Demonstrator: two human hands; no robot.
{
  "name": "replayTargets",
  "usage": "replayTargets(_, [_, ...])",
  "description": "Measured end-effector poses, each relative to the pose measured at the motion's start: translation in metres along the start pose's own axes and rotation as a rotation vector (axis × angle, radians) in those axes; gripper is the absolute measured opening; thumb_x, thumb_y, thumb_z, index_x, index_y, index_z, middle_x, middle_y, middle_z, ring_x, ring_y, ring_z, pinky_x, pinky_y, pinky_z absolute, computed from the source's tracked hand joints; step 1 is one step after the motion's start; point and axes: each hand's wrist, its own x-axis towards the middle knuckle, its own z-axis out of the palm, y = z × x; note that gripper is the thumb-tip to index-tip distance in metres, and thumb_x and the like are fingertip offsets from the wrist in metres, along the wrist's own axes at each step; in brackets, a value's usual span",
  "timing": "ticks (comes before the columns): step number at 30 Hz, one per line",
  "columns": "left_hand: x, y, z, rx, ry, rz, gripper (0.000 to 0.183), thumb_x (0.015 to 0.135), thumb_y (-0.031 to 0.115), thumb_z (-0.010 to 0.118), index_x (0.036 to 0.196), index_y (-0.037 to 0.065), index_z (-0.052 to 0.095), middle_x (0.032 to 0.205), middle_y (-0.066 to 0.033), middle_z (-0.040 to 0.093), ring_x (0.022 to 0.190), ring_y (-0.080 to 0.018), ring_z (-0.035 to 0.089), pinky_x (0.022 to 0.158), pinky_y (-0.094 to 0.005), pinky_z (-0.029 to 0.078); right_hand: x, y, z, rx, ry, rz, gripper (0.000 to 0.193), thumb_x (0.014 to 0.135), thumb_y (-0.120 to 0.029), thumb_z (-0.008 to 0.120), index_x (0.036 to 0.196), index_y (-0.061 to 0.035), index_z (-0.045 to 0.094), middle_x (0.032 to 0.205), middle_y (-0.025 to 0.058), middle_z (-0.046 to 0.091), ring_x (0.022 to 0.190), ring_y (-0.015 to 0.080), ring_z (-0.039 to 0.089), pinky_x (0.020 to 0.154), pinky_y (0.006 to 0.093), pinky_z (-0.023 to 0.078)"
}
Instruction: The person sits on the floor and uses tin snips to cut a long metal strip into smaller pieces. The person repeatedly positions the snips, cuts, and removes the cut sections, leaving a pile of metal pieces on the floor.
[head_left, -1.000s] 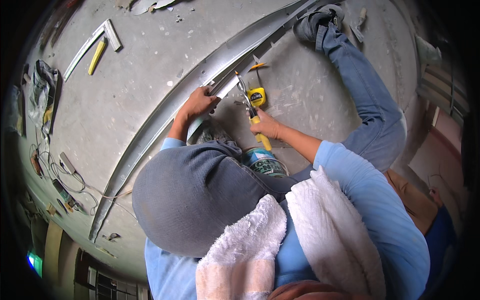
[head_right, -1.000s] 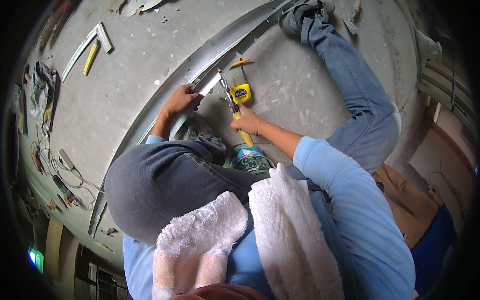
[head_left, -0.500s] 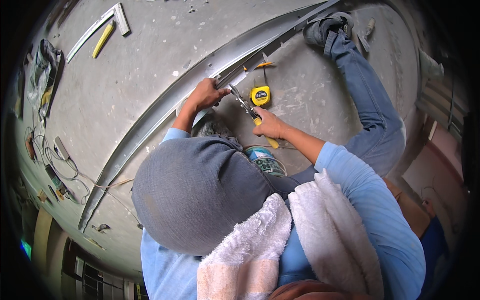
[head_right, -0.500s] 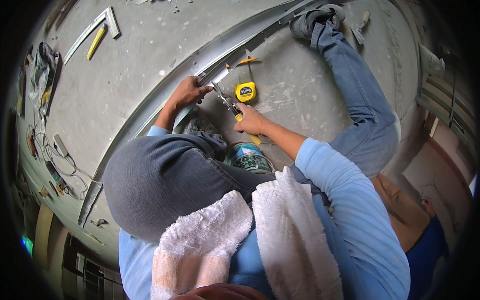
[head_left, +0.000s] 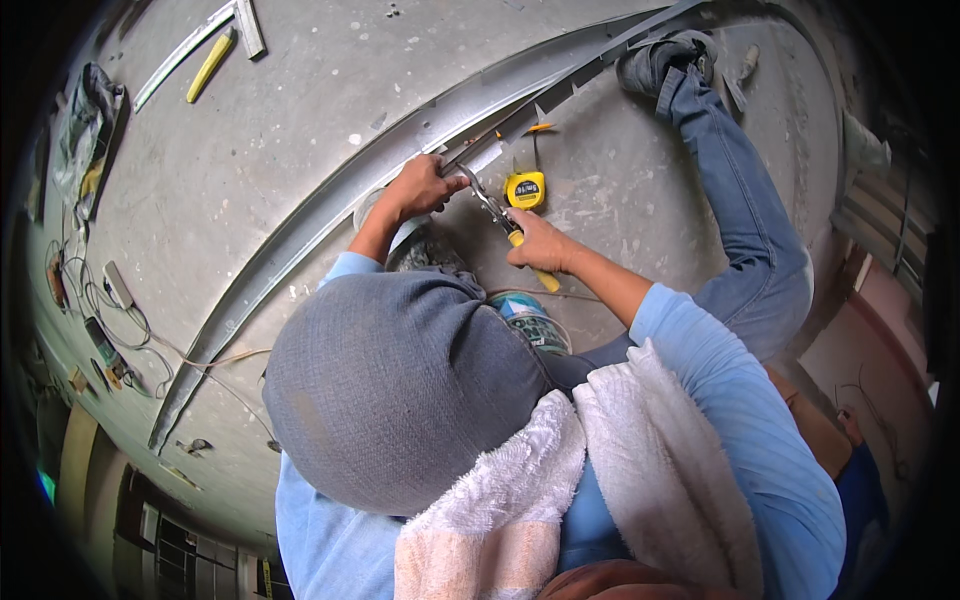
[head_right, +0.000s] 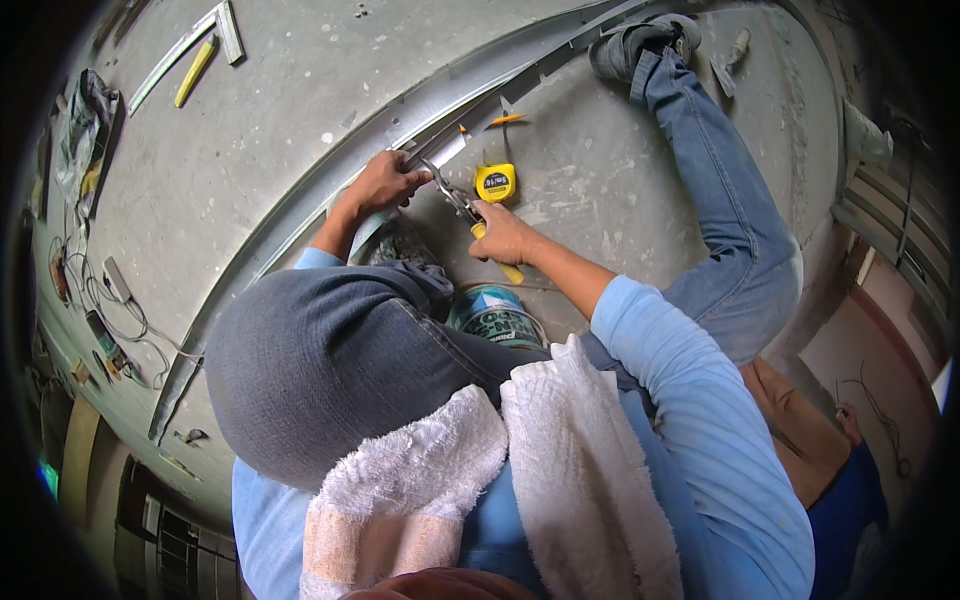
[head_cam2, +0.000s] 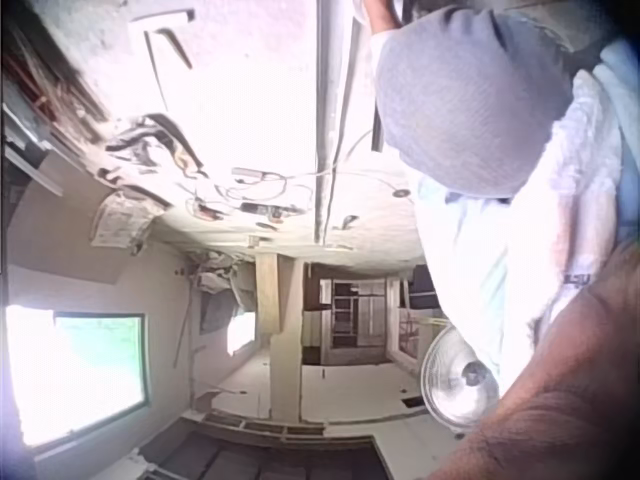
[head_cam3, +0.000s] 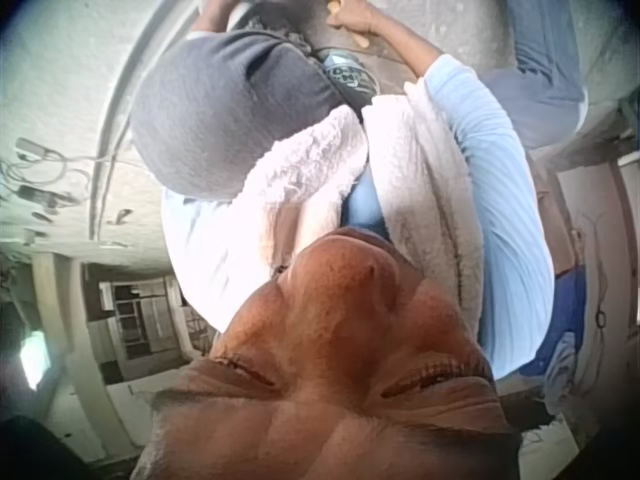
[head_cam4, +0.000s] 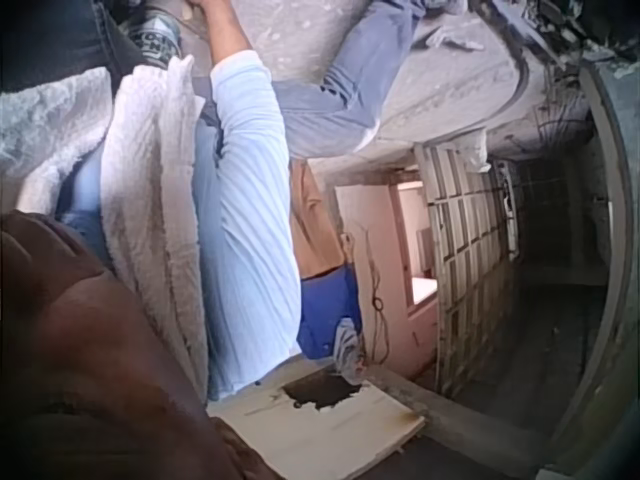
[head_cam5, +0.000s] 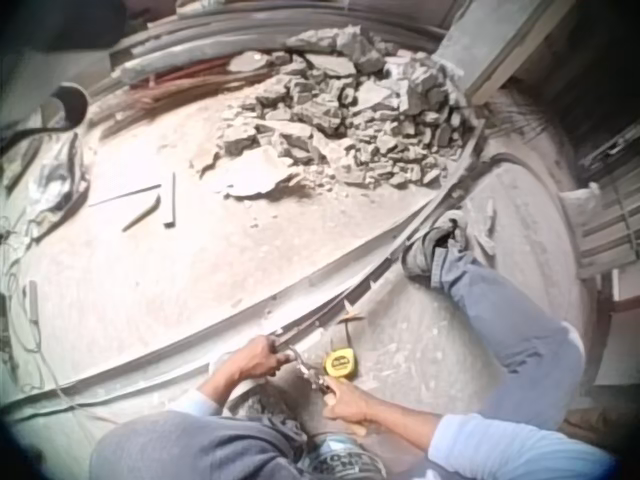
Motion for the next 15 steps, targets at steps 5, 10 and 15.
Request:
replayTargets(5, [-0.0024,0.0035,-0.0002,-0.046,-0.027,-0.045,0.044,0.087,0.036,0.079,0.084,-0.005,0.064,0.069,-0.0124,0.067,0.058,-0.0200,0.066,0.056,-0.0362,0.051,-0.0002,-0.0028,-0.0027,-0.027,-0.021,0.018,0.085,0.068,-0.025,0.073,0.140,0.0069,0.041,0.133,0.0312,0.052,0.126,0.0415,0.052,0.107,0.0396,0.043])
replayTargets(10, [-0.0059,0.0074,0.0016,-0.099,-0.011,-0.056,0.043,0.088,0.035,0.079,0.086,-0.004,0.063,0.068,-0.0113,0.065,0.057,-0.0201,0.065,0.055,-0.0360,0.051,-0.0008,-0.0027,-0.0023,0.018,-0.069,0.047,0.081,0.068,-0.024,0.072,0.137,0.0059,0.042,0.129,0.0313,0.053,0.122,0.0426,0.053,0.104,0.0416,0.044])
replayTargets(15, [-0.0065,0.0077,0.0013,-0.056,-0.008,-0.036,0.042,0.088,0.035,0.078,0.086,-0.005,0.063,0.067,-0.0112,0.065,0.057,-0.0201,0.065,0.055,-0.0362,0.051,-0.0032,-0.0021,-0.0013,-0.022,-0.052,0.030,0.077,0.069,-0.023,0.072,0.134,0.0048,0.043,0.124,0.0310,0.055,0.118,0.0430,0.055,0.101,0.0427,0.045])
